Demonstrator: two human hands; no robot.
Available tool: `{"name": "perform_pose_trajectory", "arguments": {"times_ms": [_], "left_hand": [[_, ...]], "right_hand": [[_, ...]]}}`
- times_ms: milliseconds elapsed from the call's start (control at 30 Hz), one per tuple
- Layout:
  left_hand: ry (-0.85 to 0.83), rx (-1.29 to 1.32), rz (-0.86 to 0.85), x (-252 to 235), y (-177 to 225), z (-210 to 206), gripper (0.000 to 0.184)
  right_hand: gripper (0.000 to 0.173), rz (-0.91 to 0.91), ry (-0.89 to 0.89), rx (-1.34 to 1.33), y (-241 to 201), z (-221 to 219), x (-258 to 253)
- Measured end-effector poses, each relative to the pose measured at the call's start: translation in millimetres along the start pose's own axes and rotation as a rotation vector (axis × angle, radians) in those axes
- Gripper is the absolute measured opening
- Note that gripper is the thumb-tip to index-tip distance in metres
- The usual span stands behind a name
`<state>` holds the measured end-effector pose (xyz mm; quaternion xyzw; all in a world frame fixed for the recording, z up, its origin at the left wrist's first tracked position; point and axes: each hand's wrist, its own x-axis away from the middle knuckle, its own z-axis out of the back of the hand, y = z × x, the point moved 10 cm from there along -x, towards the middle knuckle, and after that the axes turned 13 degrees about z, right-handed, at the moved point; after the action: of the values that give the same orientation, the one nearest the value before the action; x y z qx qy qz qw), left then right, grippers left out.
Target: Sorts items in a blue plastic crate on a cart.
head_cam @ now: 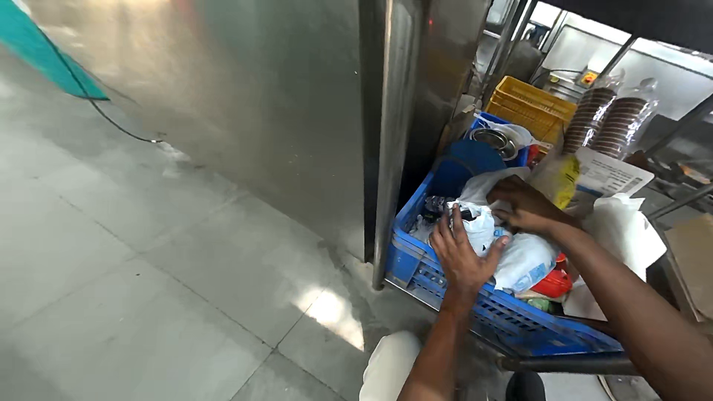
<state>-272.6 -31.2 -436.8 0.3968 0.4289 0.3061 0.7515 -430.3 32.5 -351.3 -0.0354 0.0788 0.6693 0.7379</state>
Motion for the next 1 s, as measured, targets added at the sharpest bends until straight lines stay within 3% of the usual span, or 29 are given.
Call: {"name": "perform_pose_trajectory", "arguments": {"times_ms": [133,233,567,833,1000], "left_hand": [[0.033,-0.006,-0.224,3.4,-1.2,3.6,0.107],[0.089,0.033,-0.293,8.5,-2.2,7.1,0.108],[0.152,0.115,-0.354,16.2,-5.1,7.5,0.103],[0.143,0.240,-0.359,17.2,-11.2,4.4,0.113],[0.163,0.189,-0.403,19.9,-8.2,3.1,0.102]], "right_hand": [[0.020,-0.034,-0.007,-0.018,6.2,-2.0,-5.0],[0.022,-0.036,-0.067,0.030,3.2,-9.7,-17.4],[0.025,-0.077,-0.052,0.093,-6.2,-8.1,-3.4],[0.032,-0.155,-0.008,0.103,-18.4,-8.9,18.5],[0.040,-0.244,0.000,0.067,-17.5,-8.5,35.5]]}}
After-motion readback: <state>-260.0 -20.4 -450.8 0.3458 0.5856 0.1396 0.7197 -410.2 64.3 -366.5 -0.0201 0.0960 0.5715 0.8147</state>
